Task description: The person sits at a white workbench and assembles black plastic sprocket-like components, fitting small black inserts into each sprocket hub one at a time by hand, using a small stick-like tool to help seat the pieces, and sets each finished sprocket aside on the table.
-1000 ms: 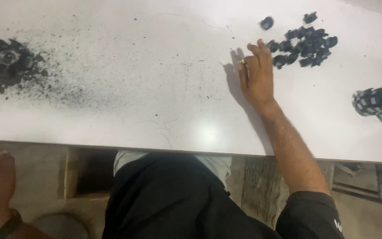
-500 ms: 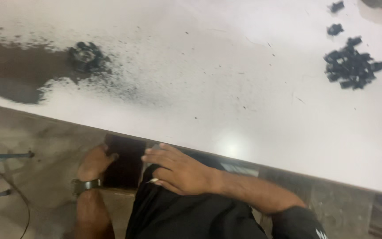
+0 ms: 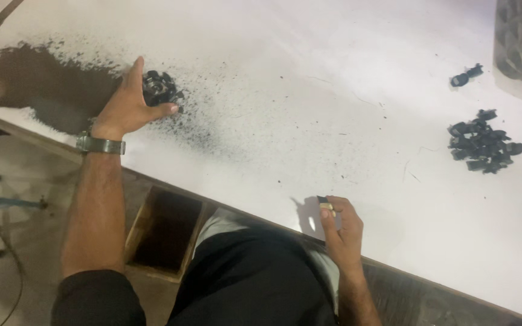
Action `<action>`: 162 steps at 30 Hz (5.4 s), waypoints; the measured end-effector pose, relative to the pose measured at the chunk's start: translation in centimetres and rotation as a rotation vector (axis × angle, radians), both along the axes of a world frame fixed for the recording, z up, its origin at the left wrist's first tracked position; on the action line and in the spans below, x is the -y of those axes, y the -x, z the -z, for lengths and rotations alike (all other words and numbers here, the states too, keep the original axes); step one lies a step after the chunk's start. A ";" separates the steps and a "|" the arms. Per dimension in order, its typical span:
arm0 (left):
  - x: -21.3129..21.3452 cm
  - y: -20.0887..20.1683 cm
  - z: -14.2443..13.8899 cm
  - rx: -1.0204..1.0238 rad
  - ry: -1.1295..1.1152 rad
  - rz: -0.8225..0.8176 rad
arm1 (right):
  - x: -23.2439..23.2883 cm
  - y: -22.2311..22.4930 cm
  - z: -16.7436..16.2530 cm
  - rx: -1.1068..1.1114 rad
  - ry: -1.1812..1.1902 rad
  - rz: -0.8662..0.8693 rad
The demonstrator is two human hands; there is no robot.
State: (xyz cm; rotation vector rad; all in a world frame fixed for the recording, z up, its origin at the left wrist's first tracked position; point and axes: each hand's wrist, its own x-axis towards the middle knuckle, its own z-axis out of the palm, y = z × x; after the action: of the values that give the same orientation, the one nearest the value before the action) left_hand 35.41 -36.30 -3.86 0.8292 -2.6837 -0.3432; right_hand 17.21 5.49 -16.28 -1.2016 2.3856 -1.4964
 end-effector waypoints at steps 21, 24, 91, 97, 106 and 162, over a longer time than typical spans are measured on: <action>-21.8 6.8 10.2 -0.078 -0.260 0.551 | -0.2 0.1 -0.4 -0.039 0.125 0.144; -22.3 6.5 9.2 -0.108 -0.259 0.639 | -0.8 0.2 0.2 0.001 0.153 0.124; -24.2 7.7 10.2 -0.533 -0.284 0.325 | 2.4 -1.3 -2.8 -0.358 -0.014 -0.044; -23.0 7.2 8.3 -0.469 -0.270 0.361 | 2.0 -1.3 -2.4 -0.238 0.071 0.034; -23.1 8.6 7.6 -0.136 -0.133 0.422 | 2.4 -0.9 -1.7 -0.262 -0.006 0.047; -21.1 10.2 7.1 -0.079 -0.542 0.401 | 1.6 -0.2 -2.3 -0.180 0.056 -0.065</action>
State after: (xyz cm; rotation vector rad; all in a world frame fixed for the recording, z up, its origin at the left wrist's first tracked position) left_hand 25.16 -15.15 -10.96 0.3749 -2.6958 -1.2055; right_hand 17.45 3.91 -13.94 -1.4705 2.4012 -1.5051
